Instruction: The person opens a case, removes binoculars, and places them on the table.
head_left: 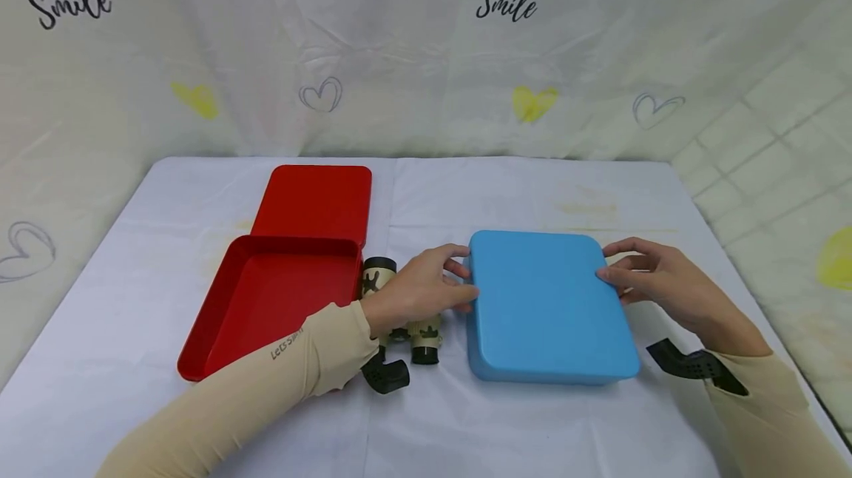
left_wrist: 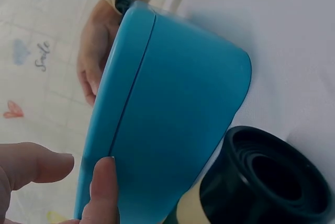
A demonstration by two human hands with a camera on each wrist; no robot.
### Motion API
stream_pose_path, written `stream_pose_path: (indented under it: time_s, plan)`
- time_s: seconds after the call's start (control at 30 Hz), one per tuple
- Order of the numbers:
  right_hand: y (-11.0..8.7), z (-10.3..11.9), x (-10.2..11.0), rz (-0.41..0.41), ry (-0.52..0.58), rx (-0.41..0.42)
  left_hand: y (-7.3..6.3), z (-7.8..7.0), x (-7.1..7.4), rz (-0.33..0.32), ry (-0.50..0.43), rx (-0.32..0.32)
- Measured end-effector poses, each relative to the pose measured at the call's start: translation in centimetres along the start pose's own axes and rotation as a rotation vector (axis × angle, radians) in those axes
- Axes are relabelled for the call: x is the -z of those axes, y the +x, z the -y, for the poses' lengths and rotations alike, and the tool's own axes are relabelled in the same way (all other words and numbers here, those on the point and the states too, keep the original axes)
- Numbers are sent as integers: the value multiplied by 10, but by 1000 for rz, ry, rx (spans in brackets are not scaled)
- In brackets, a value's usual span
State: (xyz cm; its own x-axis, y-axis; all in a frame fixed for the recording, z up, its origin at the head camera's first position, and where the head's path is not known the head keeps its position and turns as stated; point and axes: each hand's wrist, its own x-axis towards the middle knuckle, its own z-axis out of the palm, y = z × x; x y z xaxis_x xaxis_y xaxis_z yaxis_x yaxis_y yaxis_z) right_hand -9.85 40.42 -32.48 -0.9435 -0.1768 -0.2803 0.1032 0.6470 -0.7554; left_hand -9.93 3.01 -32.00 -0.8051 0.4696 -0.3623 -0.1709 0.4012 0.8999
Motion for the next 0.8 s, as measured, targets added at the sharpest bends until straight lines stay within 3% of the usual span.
stream_pose_path:
  time_s: [0.37, 0.8]
  plan:
    - [-1, 3, -1, 15, -11, -14, 0, 4, -3, -35, 96, -43]
    - [0, 3, -1, 4, 44, -19, 2, 0, -5, -46, 57, -24]
